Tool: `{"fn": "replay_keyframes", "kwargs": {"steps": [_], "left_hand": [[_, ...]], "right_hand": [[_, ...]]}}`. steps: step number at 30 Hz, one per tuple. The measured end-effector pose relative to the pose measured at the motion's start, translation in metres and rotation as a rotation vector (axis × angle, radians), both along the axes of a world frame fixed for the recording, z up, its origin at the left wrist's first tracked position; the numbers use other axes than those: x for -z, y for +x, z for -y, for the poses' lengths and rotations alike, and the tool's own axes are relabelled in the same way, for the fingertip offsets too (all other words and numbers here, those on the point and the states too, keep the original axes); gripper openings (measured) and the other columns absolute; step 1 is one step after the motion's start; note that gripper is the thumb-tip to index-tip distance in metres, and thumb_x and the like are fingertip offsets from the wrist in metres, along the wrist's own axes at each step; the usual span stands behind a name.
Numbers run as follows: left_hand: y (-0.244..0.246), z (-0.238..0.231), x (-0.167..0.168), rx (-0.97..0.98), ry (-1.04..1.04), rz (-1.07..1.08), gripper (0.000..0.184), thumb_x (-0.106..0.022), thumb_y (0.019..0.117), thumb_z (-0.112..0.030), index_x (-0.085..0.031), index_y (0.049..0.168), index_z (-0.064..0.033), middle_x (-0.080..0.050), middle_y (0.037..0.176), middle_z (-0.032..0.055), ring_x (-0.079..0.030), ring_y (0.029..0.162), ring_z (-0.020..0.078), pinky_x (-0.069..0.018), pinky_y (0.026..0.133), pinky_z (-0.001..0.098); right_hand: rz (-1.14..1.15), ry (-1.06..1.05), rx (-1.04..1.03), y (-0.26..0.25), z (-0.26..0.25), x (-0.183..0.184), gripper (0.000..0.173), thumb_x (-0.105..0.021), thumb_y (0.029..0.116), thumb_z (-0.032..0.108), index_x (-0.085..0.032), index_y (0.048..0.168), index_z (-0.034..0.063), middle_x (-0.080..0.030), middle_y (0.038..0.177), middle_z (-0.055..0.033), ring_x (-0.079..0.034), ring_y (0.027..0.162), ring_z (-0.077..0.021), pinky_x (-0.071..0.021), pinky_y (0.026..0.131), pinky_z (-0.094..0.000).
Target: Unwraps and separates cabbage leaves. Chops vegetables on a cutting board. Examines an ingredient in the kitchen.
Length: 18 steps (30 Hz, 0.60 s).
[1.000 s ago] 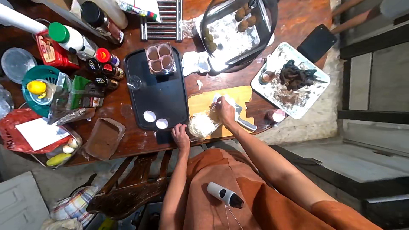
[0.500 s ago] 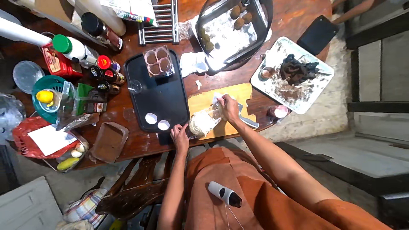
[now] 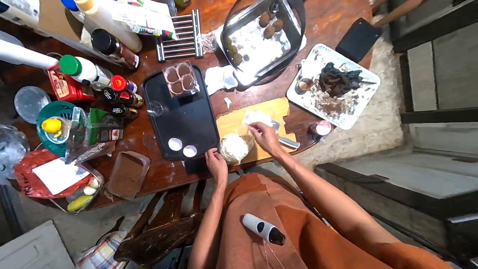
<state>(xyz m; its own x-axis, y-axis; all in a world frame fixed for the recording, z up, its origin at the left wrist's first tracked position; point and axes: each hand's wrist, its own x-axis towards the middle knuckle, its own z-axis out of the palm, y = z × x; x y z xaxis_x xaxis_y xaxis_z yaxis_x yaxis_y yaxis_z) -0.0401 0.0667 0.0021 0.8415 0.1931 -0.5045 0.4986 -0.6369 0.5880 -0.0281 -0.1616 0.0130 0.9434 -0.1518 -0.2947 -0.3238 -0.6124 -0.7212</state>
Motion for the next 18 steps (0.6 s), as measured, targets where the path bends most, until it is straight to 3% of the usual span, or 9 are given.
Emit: {"fn": "replay_keyframes", "kwargs": {"steps": [3, 5, 8, 12, 15, 18], "left_hand": [[-0.005, 0.018, -0.008, -0.045, -0.135, -0.09, 0.046, -0.045, 0.1088, -0.032, -0.052, 0.141, 0.0012, -0.059, 0.136, 0.0243, -0.058, 0.127, 0.0329, -0.0465, 0.11, 0.0481], [-0.006, 0.027, -0.009, -0.073, -0.178, -0.132, 0.061, -0.047, 0.1072, -0.042, -0.042, 0.151, 0.0007, -0.048, 0.149, 0.0257, -0.048, 0.139, 0.0345, -0.0389, 0.116, 0.0502], [-0.002, 0.034, -0.008, -0.097, -0.185, -0.178, 0.083, -0.054, 0.1005, -0.055, -0.028, 0.158, -0.0019, -0.035, 0.159, 0.0259, -0.038, 0.146, 0.0358, -0.0341, 0.12, 0.0521], [0.0, 0.038, 0.004, -0.137, -0.185, -0.205, 0.098, -0.068, 0.0914, -0.058, -0.027, 0.159, -0.0008, -0.032, 0.159, 0.0284, -0.036, 0.147, 0.0391, -0.0337, 0.119, 0.0536], [-0.001, 0.038, 0.016, -0.195, -0.268, -0.252, 0.103, -0.07, 0.0897, -0.058, -0.021, 0.16, -0.0008, -0.034, 0.158, 0.0284, -0.037, 0.147, 0.0379, -0.0346, 0.119, 0.0532], [0.0, 0.036, 0.019, -0.203, -0.322, -0.255, 0.101, -0.071, 0.0893, -0.057, -0.023, 0.159, -0.0027, -0.039, 0.156, 0.0268, -0.041, 0.144, 0.0358, -0.037, 0.118, 0.0519]], "right_hand": [[-0.071, 0.09, -0.143, -0.011, -0.027, 0.008, 0.042, -0.052, 0.1078, 0.035, -0.061, 0.139, 0.0091, -0.065, 0.136, -0.0121, -0.063, 0.125, -0.025, -0.0498, 0.109, -0.0487], [-0.082, 0.128, -0.138, -0.018, -0.039, 0.018, 0.047, -0.05, 0.1082, 0.038, -0.056, 0.145, 0.009, -0.062, 0.141, -0.0123, -0.061, 0.129, -0.0243, -0.0479, 0.112, -0.0477], [-0.124, 0.148, -0.089, -0.021, -0.046, 0.023, 0.054, -0.049, 0.1082, 0.042, -0.049, 0.151, 0.009, -0.056, 0.149, -0.0127, -0.055, 0.137, -0.0245, -0.0439, 0.116, -0.0477], [-0.148, 0.163, -0.053, -0.025, -0.05, 0.032, 0.058, -0.05, 0.1073, 0.043, -0.045, 0.152, 0.0063, -0.051, 0.153, -0.0149, -0.05, 0.141, -0.0259, -0.0416, 0.118, -0.0475], [-0.246, 0.253, 0.035, -0.032, -0.051, 0.041, 0.067, -0.049, 0.1055, 0.051, -0.042, 0.156, 0.008, -0.048, 0.155, -0.0161, -0.048, 0.143, -0.0275, -0.0394, 0.118, -0.0496], [-0.301, 0.326, 0.079, -0.037, -0.05, 0.048, 0.074, -0.047, 0.1041, 0.057, -0.035, 0.16, 0.0109, -0.044, 0.159, -0.0152, -0.045, 0.145, -0.0271, -0.0375, 0.12, -0.0503]]}}
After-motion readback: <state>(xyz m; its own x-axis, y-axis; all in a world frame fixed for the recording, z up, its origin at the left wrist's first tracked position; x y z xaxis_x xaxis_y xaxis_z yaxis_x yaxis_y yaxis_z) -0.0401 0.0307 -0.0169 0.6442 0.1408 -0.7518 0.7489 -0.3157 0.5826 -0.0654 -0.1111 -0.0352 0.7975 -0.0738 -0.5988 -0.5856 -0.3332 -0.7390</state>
